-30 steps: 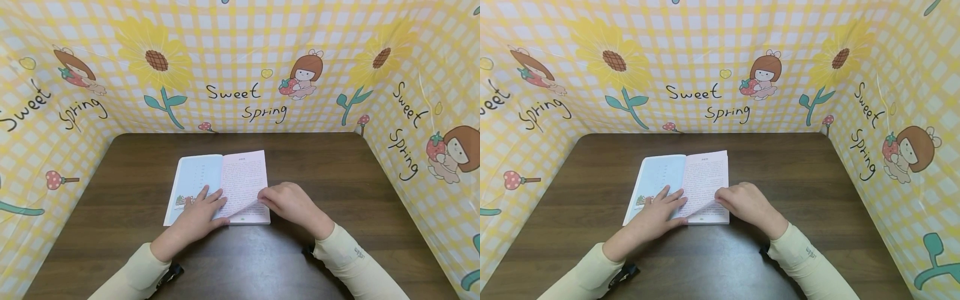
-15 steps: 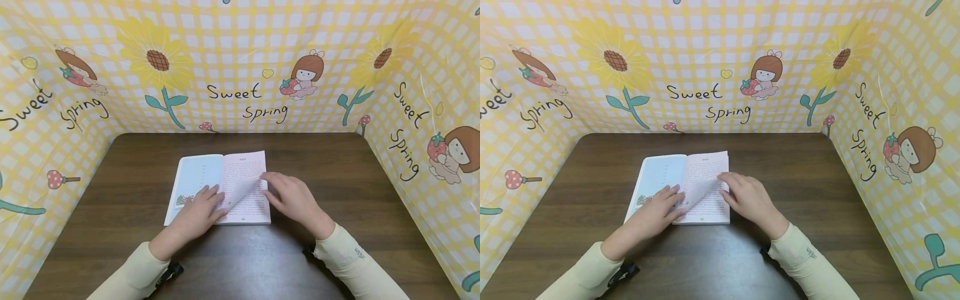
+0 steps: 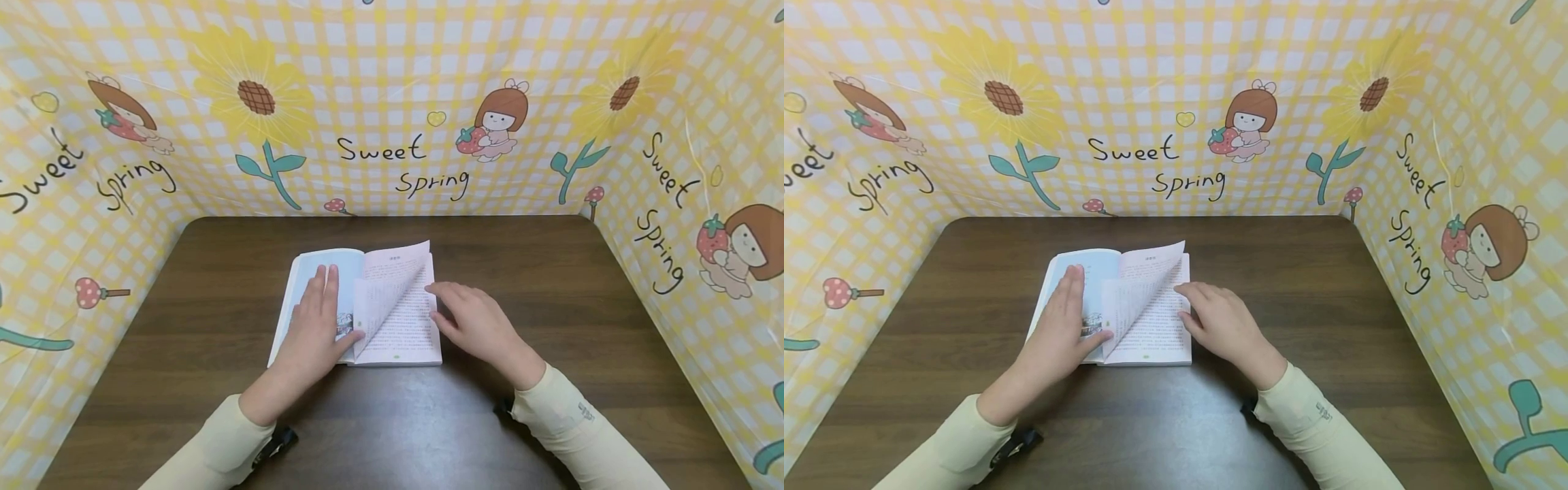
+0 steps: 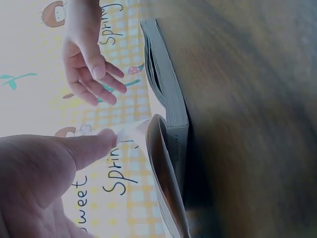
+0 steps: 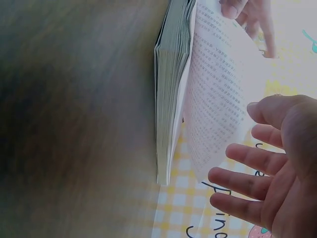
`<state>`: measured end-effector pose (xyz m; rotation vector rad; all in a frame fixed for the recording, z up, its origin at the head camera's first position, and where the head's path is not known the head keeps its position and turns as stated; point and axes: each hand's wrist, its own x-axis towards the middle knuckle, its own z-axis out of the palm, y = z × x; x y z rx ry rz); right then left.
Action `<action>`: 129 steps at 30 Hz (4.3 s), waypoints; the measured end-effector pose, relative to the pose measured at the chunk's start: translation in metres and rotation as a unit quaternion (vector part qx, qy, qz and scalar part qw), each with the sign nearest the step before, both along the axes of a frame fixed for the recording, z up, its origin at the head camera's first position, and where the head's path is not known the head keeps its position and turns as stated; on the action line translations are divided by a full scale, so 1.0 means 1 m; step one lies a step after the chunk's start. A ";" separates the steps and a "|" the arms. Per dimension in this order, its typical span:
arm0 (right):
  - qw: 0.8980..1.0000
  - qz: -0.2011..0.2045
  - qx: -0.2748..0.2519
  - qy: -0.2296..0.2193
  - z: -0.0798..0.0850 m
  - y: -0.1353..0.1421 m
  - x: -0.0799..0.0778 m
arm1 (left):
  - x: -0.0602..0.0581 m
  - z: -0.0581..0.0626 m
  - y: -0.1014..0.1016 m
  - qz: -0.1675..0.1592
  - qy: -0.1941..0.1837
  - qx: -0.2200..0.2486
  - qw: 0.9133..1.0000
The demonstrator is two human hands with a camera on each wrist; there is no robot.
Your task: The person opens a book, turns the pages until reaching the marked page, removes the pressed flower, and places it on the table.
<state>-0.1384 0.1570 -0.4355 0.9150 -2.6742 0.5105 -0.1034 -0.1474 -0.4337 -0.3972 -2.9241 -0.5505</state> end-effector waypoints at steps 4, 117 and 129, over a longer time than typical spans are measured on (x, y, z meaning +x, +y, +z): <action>1.000 -0.001 0.006 -0.008 -0.002 0.000 0.000 | 0.000 0.002 -0.001 0.003 0.026 -0.029 0.999; 0.961 0.197 0.177 -0.076 -0.004 0.003 0.004 | -0.004 -0.008 -0.009 -0.059 -0.162 -0.078 0.982; 0.978 0.175 0.106 -0.049 -0.005 0.001 0.002 | -0.004 -0.005 -0.005 -0.079 -0.137 -0.077 0.984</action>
